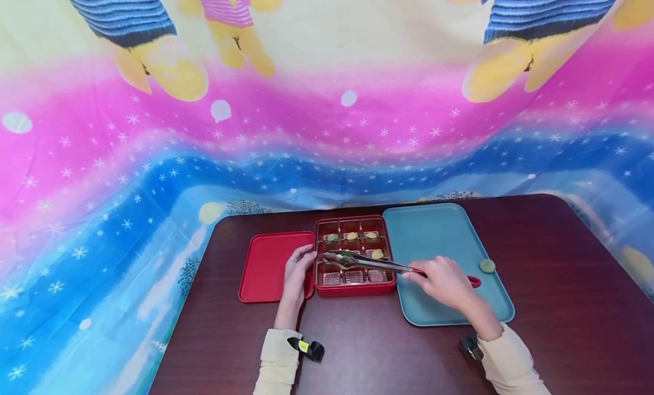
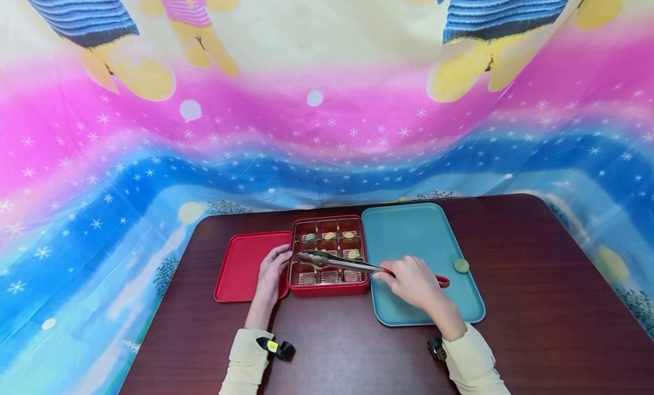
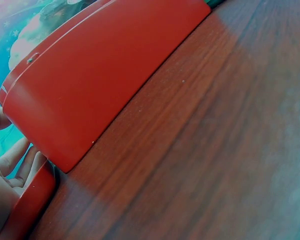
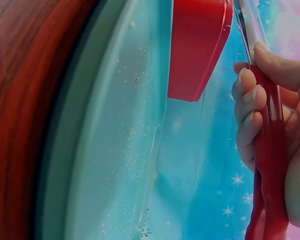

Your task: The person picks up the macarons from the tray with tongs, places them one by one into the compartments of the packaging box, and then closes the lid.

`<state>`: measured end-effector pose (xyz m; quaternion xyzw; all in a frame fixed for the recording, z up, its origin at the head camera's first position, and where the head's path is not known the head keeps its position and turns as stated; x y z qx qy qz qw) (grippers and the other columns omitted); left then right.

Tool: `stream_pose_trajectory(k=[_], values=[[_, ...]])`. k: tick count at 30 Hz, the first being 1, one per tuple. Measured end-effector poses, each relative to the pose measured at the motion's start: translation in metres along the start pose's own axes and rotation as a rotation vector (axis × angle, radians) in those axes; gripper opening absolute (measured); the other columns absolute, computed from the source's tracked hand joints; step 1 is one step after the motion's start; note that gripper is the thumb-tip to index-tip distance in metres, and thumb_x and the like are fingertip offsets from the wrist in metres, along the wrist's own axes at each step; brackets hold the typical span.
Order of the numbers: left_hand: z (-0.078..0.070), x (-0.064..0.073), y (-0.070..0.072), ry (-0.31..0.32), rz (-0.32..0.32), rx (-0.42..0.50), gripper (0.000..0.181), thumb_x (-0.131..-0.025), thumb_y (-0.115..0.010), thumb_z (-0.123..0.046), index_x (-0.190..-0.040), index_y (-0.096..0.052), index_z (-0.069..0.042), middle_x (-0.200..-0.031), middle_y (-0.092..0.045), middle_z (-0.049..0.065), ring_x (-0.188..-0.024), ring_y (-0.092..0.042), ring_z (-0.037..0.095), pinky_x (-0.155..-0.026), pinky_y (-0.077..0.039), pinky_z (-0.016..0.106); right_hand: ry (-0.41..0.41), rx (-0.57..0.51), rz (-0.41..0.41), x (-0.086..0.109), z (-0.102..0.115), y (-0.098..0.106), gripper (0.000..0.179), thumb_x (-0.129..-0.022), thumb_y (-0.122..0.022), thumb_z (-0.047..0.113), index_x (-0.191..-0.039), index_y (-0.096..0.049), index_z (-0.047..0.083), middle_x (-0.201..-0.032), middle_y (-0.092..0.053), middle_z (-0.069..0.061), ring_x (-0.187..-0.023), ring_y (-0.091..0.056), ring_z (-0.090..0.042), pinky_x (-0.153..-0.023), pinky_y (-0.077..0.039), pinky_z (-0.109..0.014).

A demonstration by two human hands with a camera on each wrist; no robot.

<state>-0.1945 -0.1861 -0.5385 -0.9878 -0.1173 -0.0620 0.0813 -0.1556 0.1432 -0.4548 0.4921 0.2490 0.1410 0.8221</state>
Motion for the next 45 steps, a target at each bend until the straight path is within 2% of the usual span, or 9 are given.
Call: stream_pose_trajectory(k=[7,9,20,29,37,45], values=[[-0.005,0.004,-0.002,0.006,0.002,0.011,0.039,-0.099,-0.067,-0.012,-0.133,-0.063,0.007,-0.128,-0.065,0.018,-0.103,-0.063,0.013,-0.093,-0.050,0.028,-0.042,-0.011,0.027,0.001,-0.004,-0.001,0.021,-0.088,-0.083,0.027,-0.084,-0.067,0.015,-0.057,-0.033,0.012,-0.048,-0.028,-0.005,-0.048,-0.027,-0.024],[-0.001,0.000,-0.001,0.003,-0.003,0.012,0.040,-0.099,-0.067,-0.013,-0.133,-0.063,0.006,-0.127,-0.065,0.016,-0.103,-0.063,0.013,-0.093,-0.050,0.028,-0.054,-0.021,0.020,0.001,-0.005,0.000,0.022,-0.089,-0.083,0.028,-0.087,-0.066,0.014,-0.058,-0.034,0.011,-0.048,-0.029,-0.005,-0.048,-0.028,-0.024],[0.000,0.002,0.000,-0.014,-0.005,0.011,0.039,-0.097,-0.069,-0.015,-0.131,-0.066,0.003,-0.127,-0.066,0.015,-0.108,-0.063,0.018,-0.095,-0.051,0.029,-0.086,-0.030,-0.019,0.003,-0.010,0.007,0.025,-0.090,-0.082,0.030,-0.094,-0.065,0.011,-0.058,-0.035,0.010,-0.049,-0.031,-0.007,-0.049,-0.029,-0.026],[0.000,0.002,0.000,-0.026,0.001,0.007,0.039,-0.097,-0.069,-0.015,-0.131,-0.066,0.004,-0.125,-0.066,0.013,-0.108,-0.063,0.018,-0.094,-0.051,0.030,-0.162,-0.059,-0.034,0.004,-0.014,0.014,0.027,-0.089,-0.082,0.032,-0.097,-0.067,0.011,-0.059,-0.040,0.009,-0.050,-0.036,-0.009,-0.048,-0.031,-0.027],[0.000,0.001,0.000,-0.026,-0.008,0.010,0.038,-0.097,-0.069,-0.014,-0.131,-0.066,0.003,-0.124,-0.067,0.012,-0.107,-0.063,0.017,-0.094,-0.051,0.029,-0.102,0.019,-0.087,0.005,-0.019,0.020,0.026,-0.088,-0.082,0.031,-0.085,-0.061,0.015,-0.058,-0.034,0.010,-0.049,-0.030,-0.007,-0.049,-0.027,-0.026],[0.001,0.000,0.000,-0.021,-0.011,0.013,0.037,-0.097,-0.069,-0.013,-0.130,-0.067,0.003,-0.124,-0.067,0.012,-0.107,-0.063,0.018,-0.093,-0.051,0.029,-0.070,0.073,-0.155,0.014,-0.030,0.028,0.023,-0.087,-0.083,0.028,-0.082,-0.063,0.017,-0.057,-0.033,0.012,-0.049,-0.030,-0.005,-0.048,-0.029,-0.025]])
Point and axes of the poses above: each hand's wrist, its own x-axis away from the middle knuckle, its own y-axis out of the back of the hand, z = x × y, the point moved 4 cm from there along -x, towards the middle knuckle
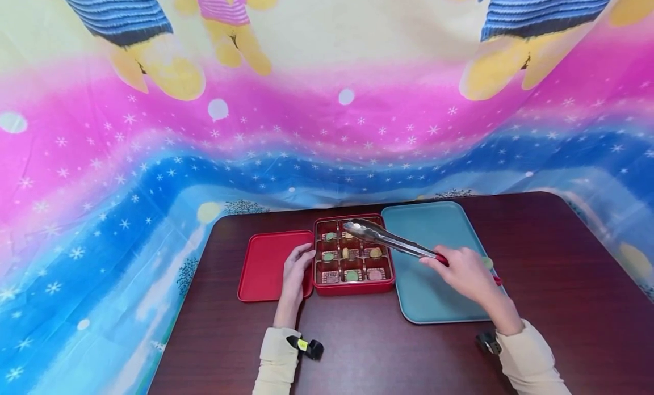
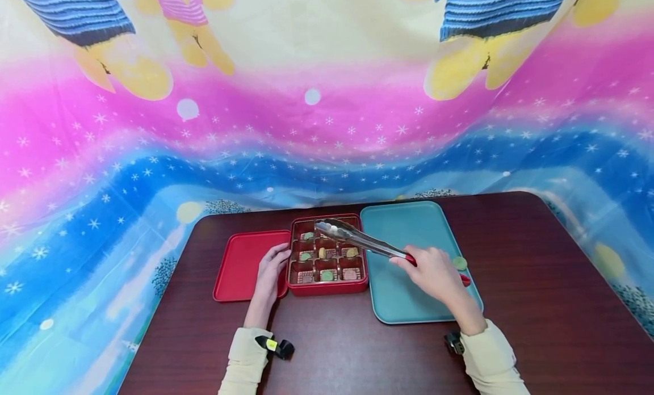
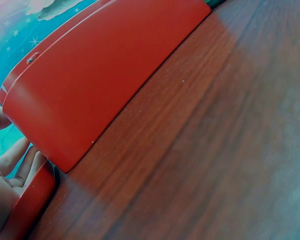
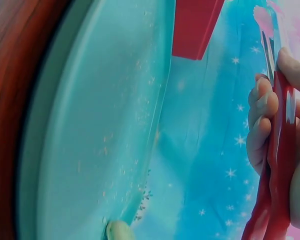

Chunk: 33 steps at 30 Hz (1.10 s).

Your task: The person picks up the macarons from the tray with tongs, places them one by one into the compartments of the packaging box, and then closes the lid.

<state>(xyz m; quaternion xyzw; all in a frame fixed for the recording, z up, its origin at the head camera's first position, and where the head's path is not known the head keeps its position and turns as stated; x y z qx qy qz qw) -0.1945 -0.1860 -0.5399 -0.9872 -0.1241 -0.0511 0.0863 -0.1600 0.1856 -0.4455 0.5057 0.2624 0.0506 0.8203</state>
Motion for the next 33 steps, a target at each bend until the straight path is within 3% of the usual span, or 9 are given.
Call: stream_pose_trajectory(k=[19,33], values=[[-0.001,0.001,-0.001,0.009,0.002,-0.013,0.041,-0.098,-0.069,-0.016,-0.133,-0.065,0.004,-0.127,-0.065,0.015,-0.106,-0.063,0.016,-0.094,-0.051,0.029,0.035,0.041,-0.093,0.022,-0.028,0.019,0.045,-0.090,-0.081,0.028,-0.068,-0.043,0.022,-0.057,-0.022,0.014,-0.046,-0.019,-0.001,-0.045,-0.021,-0.022],[0.000,0.001,0.000,0.000,-0.006,-0.003,0.038,-0.096,-0.069,-0.014,-0.130,-0.066,0.004,-0.123,-0.067,0.012,-0.104,-0.064,0.016,-0.091,-0.052,0.027,-0.013,0.068,-0.084,0.036,-0.043,0.030,0.039,-0.087,-0.083,0.025,-0.070,-0.048,0.021,-0.056,-0.024,0.013,-0.046,-0.021,-0.002,-0.046,-0.023,-0.023]])
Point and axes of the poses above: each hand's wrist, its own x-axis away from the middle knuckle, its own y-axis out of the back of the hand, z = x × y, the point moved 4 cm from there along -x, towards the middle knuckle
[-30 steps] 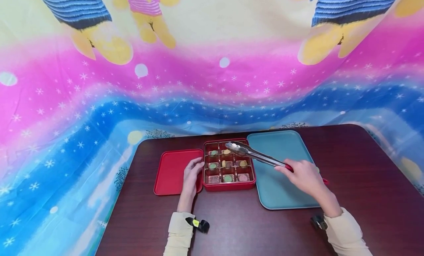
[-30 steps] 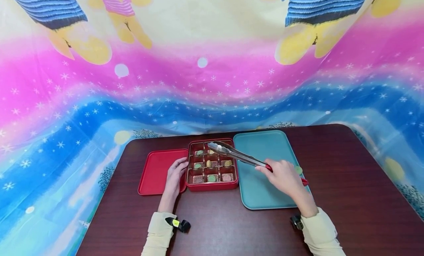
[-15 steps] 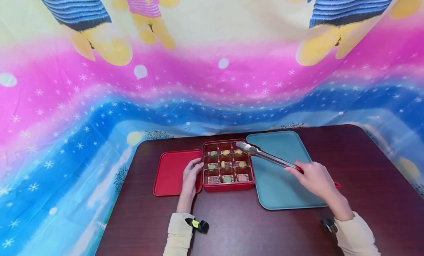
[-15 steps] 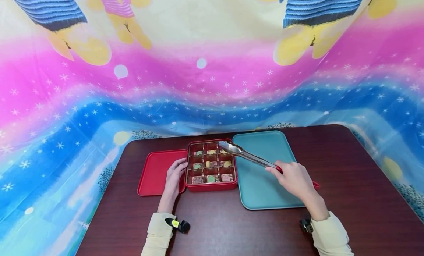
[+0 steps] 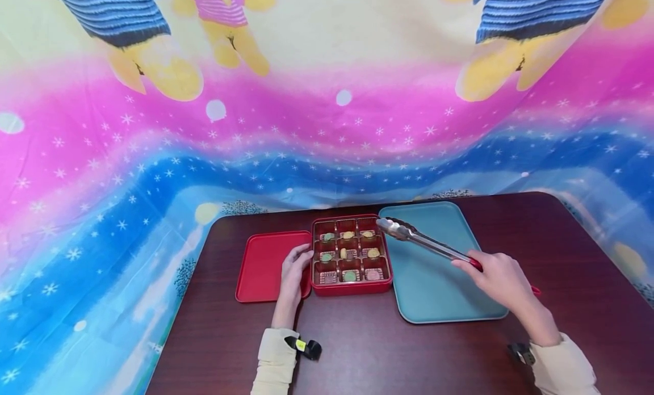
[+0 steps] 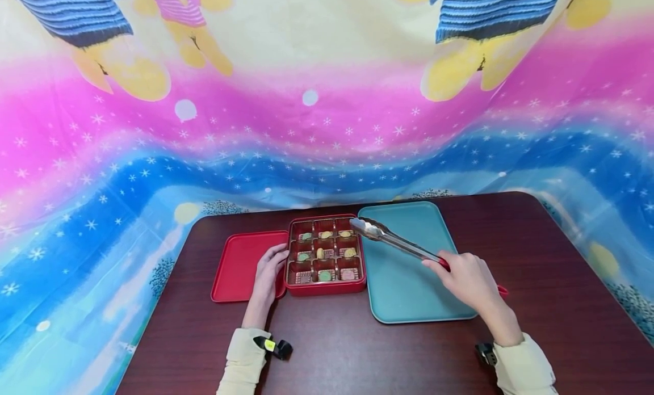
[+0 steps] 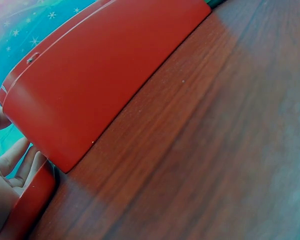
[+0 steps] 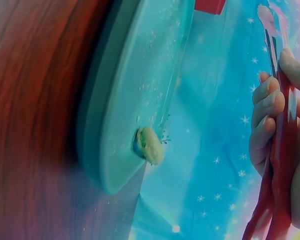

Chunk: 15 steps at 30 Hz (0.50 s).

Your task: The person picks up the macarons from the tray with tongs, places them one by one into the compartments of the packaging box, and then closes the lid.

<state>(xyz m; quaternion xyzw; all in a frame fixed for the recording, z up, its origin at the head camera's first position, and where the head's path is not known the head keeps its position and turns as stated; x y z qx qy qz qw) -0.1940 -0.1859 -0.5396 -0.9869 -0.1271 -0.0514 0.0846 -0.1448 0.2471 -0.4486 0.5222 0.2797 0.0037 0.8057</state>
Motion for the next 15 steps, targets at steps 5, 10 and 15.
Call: stream_pose_trajectory(k=[5,10,15], values=[[0.001,0.000,0.000,0.011,0.001,0.007,0.036,-0.096,-0.069,-0.012,-0.130,-0.067,0.003,-0.123,-0.067,0.012,-0.105,-0.064,0.017,-0.091,-0.052,0.027,-0.021,0.006,0.002,0.005,-0.005,0.003,0.036,-0.086,-0.084,0.027,-0.072,-0.051,0.020,-0.056,-0.025,0.014,-0.046,-0.021,-0.002,-0.046,-0.023,-0.024],[-0.001,0.001,0.000,0.004,-0.001,0.006,0.037,-0.097,-0.069,-0.013,-0.130,-0.067,0.004,-0.122,-0.067,0.012,-0.105,-0.064,0.017,-0.091,-0.052,0.027,-0.068,0.014,0.034,0.009,-0.012,0.006,0.028,-0.087,-0.084,0.031,-0.081,-0.064,0.013,-0.055,-0.030,0.013,-0.046,-0.026,-0.003,-0.046,-0.027,-0.025],[-0.001,0.001,0.000,0.000,0.003,-0.001,0.038,-0.097,-0.069,-0.014,-0.130,-0.066,0.004,-0.122,-0.067,0.012,-0.104,-0.064,0.017,-0.091,-0.052,0.027,-0.110,0.032,0.070,0.014,-0.019,0.008,0.030,-0.086,-0.085,0.033,-0.089,-0.068,0.008,-0.056,-0.032,0.010,-0.047,-0.028,-0.005,-0.046,-0.028,-0.026]])
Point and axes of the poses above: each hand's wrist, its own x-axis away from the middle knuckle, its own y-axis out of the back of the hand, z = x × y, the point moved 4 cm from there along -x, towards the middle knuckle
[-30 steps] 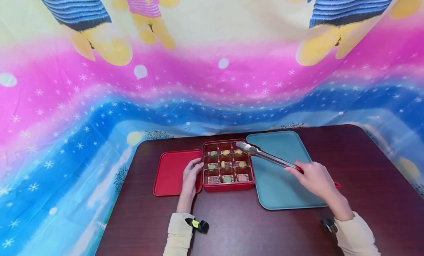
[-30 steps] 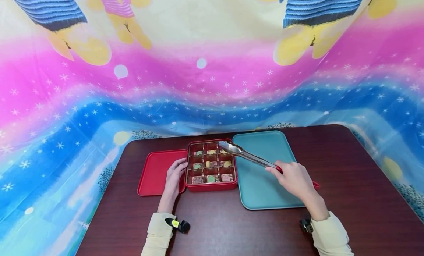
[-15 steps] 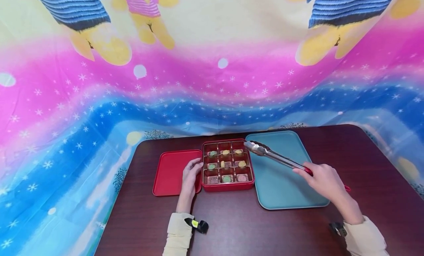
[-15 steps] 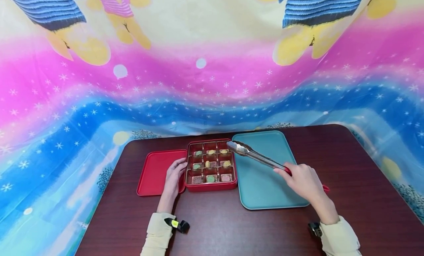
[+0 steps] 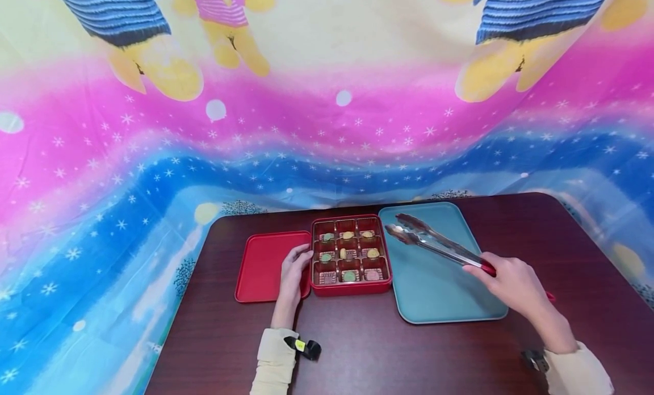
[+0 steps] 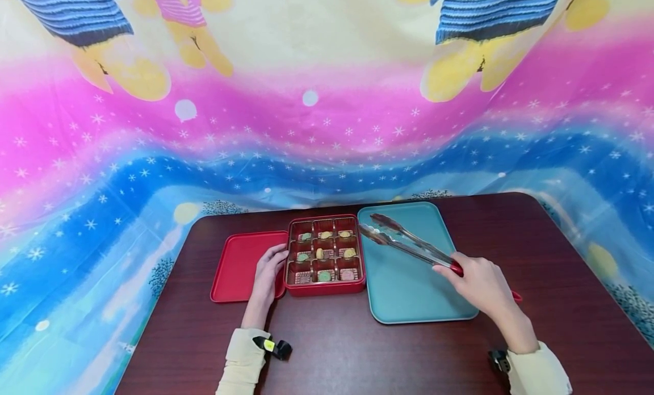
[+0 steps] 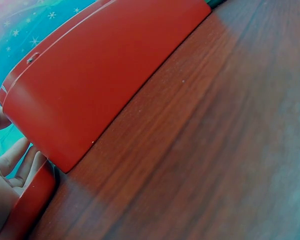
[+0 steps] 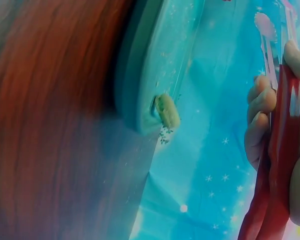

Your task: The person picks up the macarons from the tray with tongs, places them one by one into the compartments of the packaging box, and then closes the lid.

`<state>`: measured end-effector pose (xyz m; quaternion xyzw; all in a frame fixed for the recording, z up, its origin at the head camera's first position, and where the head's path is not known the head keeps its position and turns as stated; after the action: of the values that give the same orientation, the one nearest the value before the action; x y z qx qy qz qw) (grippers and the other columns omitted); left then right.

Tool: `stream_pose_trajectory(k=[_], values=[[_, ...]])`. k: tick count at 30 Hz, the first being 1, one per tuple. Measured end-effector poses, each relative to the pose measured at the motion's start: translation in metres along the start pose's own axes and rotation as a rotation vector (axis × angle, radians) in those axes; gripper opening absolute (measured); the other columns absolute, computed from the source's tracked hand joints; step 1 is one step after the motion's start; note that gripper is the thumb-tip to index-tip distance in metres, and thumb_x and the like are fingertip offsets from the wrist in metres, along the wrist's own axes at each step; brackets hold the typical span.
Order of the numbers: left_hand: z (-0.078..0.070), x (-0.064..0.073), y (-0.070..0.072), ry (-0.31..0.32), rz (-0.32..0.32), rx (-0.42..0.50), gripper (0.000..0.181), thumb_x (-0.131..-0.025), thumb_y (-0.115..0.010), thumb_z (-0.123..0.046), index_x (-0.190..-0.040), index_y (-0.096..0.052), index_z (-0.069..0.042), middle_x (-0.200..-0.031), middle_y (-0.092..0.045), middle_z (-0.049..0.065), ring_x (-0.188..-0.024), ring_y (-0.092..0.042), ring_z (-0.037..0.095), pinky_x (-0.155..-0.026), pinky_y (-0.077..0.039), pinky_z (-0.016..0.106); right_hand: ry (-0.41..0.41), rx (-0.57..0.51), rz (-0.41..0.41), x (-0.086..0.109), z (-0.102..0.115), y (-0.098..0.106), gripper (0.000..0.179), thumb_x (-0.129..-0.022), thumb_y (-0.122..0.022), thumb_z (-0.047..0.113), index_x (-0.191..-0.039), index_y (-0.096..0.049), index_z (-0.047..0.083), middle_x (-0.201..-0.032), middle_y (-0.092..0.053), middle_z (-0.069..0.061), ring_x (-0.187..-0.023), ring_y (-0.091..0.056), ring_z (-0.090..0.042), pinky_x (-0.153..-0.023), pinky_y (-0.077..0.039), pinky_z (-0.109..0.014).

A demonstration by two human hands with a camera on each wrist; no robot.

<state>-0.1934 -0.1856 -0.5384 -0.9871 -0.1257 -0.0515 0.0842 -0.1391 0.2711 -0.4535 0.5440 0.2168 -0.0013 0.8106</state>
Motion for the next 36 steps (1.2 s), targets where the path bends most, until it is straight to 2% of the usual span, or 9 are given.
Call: stream_pose_trajectory(k=[4,9,20,29,36], values=[[0.000,0.000,0.000,0.004,0.001,-0.003,0.038,-0.097,-0.069,-0.014,-0.131,-0.066,0.004,-0.123,-0.067,0.012,-0.105,-0.063,0.017,-0.092,-0.051,0.028,-0.030,0.008,0.023,0.004,-0.005,0.002,0.031,-0.084,-0.086,0.034,-0.089,-0.067,0.010,-0.057,-0.032,0.010,-0.048,-0.029,-0.007,-0.047,-0.028,-0.026],[-0.001,0.001,0.000,0.011,-0.001,0.005,0.037,-0.098,-0.068,-0.012,-0.131,-0.066,0.003,-0.123,-0.067,0.012,-0.104,-0.064,0.017,-0.092,-0.052,0.027,-0.050,0.019,0.032,0.009,-0.011,0.004,0.038,-0.083,-0.086,0.036,-0.097,-0.070,0.005,-0.058,-0.033,0.009,-0.050,-0.030,-0.008,-0.049,-0.027,-0.028],[-0.002,0.001,0.000,0.005,0.003,0.004,0.039,-0.098,-0.068,-0.014,-0.132,-0.064,0.005,-0.123,-0.067,0.012,-0.102,-0.064,0.015,-0.092,-0.051,0.027,-0.062,0.036,0.037,0.019,-0.025,0.007,0.034,-0.083,-0.087,0.036,-0.087,-0.062,0.013,-0.059,-0.030,0.008,-0.050,-0.028,-0.008,-0.049,-0.026,-0.028],[-0.002,0.002,0.000,0.009,0.006,0.009,0.038,-0.098,-0.068,-0.013,-0.132,-0.065,0.005,-0.123,-0.067,0.013,-0.102,-0.065,0.015,-0.092,-0.051,0.026,-0.074,0.048,0.034,0.028,-0.034,0.007,0.036,-0.081,-0.088,0.037,-0.089,-0.064,0.012,-0.059,-0.033,0.009,-0.050,-0.029,-0.007,-0.049,-0.027,-0.029],[-0.002,0.001,-0.001,0.007,0.007,0.002,0.038,-0.098,-0.069,-0.014,-0.132,-0.065,0.004,-0.124,-0.067,0.013,-0.104,-0.065,0.016,-0.093,-0.051,0.028,-0.104,0.063,0.074,0.033,-0.040,0.008,0.036,-0.083,-0.086,0.039,-0.087,-0.062,0.011,-0.059,-0.034,0.008,-0.052,-0.032,-0.011,-0.050,-0.029,-0.031]])
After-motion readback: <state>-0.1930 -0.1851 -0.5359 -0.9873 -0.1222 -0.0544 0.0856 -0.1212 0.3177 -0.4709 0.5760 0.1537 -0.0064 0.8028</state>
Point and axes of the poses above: each hand's wrist, its own x-axis away from the middle knuckle, its own y-axis out of the back of the hand, z = x × y, the point moved 4 cm from there along -x, towards the middle knuckle
